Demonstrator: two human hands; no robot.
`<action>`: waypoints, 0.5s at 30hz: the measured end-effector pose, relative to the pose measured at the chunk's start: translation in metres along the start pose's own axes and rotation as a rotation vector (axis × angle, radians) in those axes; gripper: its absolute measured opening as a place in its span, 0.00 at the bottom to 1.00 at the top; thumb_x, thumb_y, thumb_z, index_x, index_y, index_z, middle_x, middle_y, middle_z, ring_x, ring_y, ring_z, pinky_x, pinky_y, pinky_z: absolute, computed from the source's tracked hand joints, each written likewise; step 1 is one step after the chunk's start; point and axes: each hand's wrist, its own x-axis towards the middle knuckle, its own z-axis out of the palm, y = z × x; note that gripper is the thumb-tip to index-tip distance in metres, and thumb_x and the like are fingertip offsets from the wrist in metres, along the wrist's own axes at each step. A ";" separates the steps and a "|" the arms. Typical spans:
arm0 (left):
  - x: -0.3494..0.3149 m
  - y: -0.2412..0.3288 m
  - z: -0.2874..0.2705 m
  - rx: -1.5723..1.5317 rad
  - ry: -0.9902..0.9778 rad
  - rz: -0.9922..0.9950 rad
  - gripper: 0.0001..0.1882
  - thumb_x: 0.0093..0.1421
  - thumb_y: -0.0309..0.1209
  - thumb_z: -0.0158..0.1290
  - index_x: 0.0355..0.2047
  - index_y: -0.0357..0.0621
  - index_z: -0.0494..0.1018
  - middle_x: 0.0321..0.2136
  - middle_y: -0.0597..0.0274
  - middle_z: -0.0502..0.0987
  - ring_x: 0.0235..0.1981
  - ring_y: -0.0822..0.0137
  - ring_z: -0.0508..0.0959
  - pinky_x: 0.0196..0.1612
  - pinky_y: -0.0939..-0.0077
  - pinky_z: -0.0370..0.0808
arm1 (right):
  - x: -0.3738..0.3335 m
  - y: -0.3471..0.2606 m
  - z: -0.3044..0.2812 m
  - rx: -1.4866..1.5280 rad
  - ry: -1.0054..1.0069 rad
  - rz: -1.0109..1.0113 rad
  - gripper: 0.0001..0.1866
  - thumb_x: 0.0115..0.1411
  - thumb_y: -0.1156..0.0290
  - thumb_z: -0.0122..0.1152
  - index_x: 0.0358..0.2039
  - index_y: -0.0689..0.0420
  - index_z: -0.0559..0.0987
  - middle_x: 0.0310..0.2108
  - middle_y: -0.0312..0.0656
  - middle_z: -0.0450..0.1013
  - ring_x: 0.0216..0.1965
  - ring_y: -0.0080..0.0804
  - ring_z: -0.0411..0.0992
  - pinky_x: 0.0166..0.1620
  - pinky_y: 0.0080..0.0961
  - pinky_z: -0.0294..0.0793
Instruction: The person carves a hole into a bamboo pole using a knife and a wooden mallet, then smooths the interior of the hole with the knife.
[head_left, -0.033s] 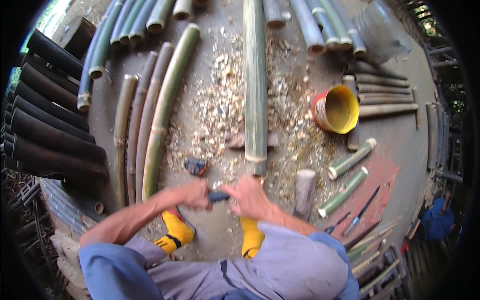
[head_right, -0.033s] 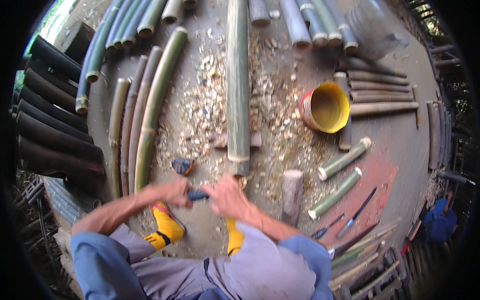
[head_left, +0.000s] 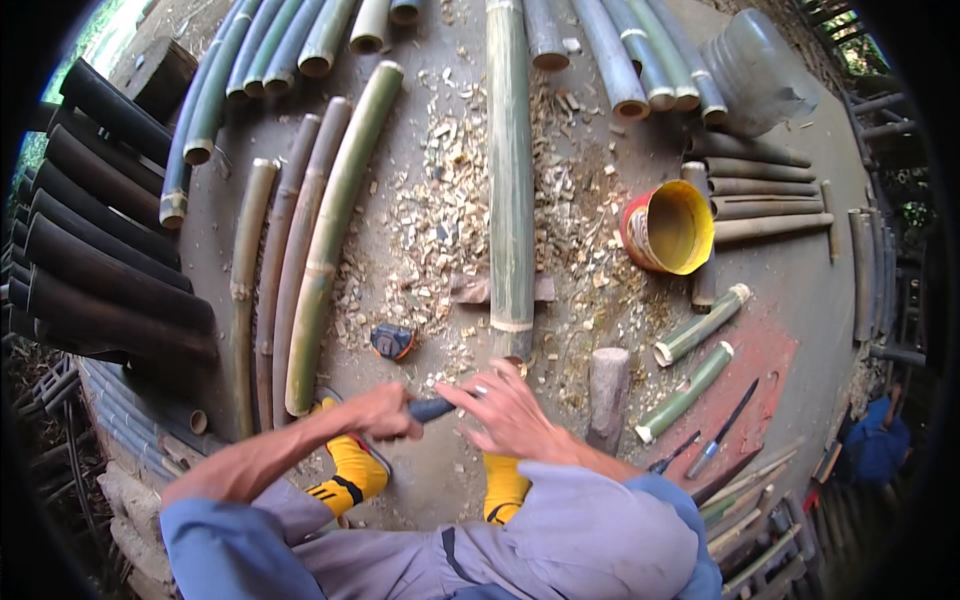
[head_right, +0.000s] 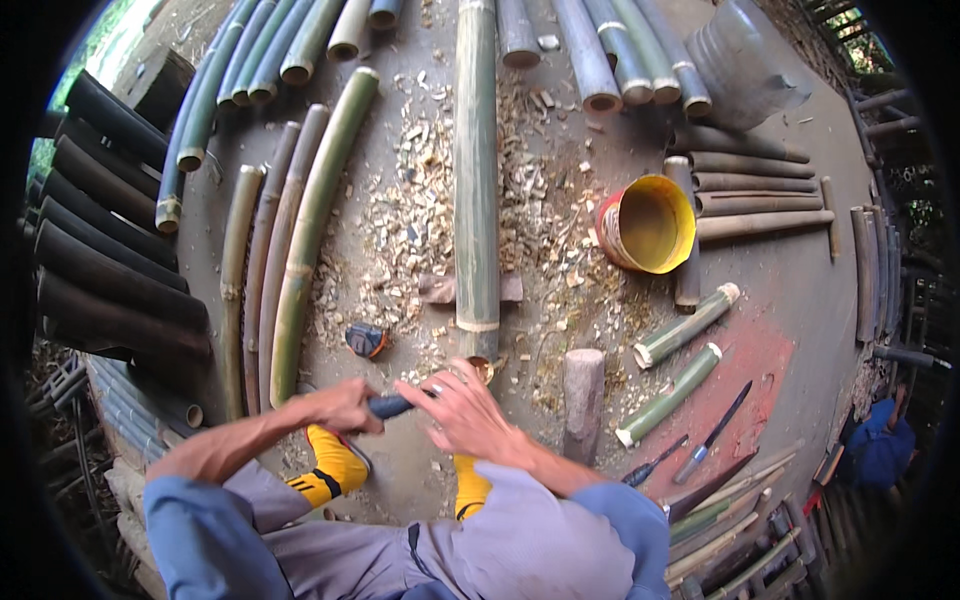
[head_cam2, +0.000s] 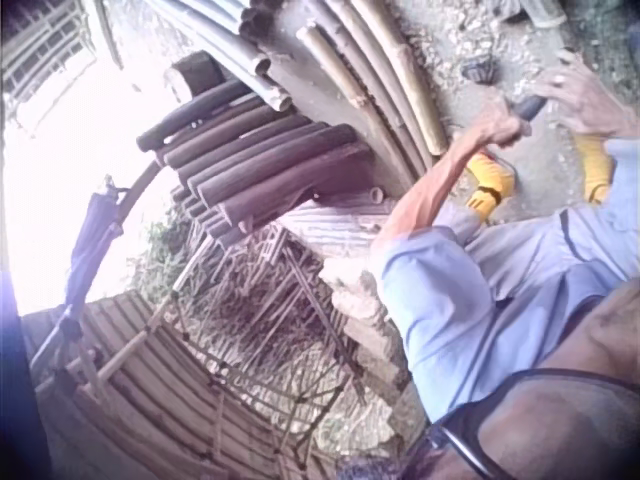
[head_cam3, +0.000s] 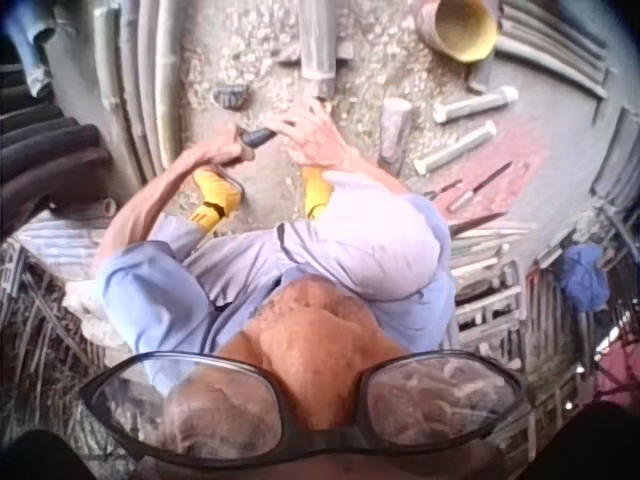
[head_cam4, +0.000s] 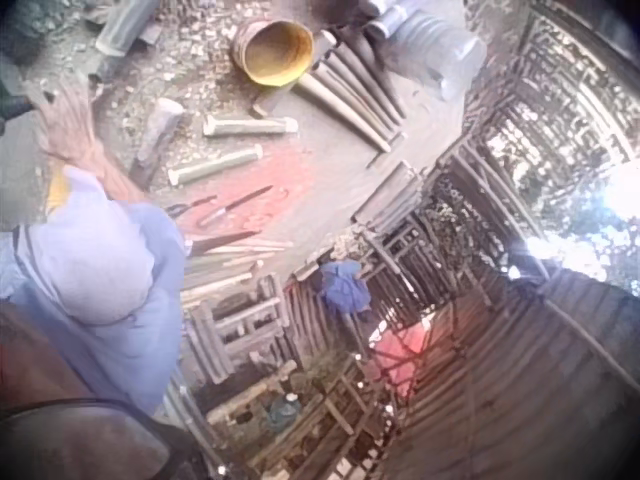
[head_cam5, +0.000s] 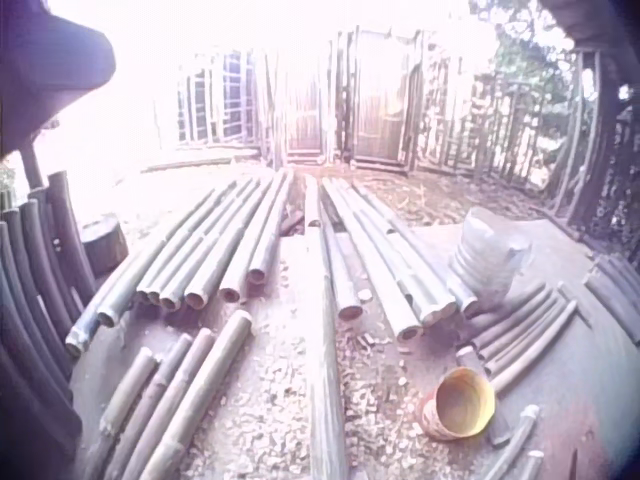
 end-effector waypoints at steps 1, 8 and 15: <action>-0.016 -0.004 0.017 -0.115 0.134 -0.040 0.19 0.45 0.38 0.61 0.30 0.34 0.76 0.15 0.59 0.75 0.17 0.68 0.76 0.23 0.68 0.73 | -0.011 -0.009 -0.019 0.002 0.194 -0.032 0.27 0.45 0.66 0.66 0.47 0.59 0.71 0.42 0.54 0.72 0.45 0.46 0.72 0.53 0.48 0.66; 0.017 0.058 0.120 0.045 0.591 0.720 0.50 0.45 0.49 0.67 0.59 0.31 0.56 0.50 0.42 0.68 0.52 0.48 0.69 0.58 0.60 0.64 | -0.063 0.008 -0.003 0.964 0.436 0.534 0.34 0.57 0.58 0.60 0.60 0.61 0.62 0.39 0.43 0.71 0.38 0.32 0.72 0.43 0.30 0.73; 0.085 0.066 0.122 -0.992 -0.070 0.122 0.41 0.54 0.56 0.57 0.53 0.31 0.64 0.47 0.49 0.70 0.50 0.59 0.71 0.47 0.58 0.75 | -0.140 -0.005 0.048 0.624 0.379 0.668 0.34 0.51 0.78 0.58 0.60 0.47 0.66 0.42 0.52 0.74 0.42 0.41 0.76 0.43 0.32 0.74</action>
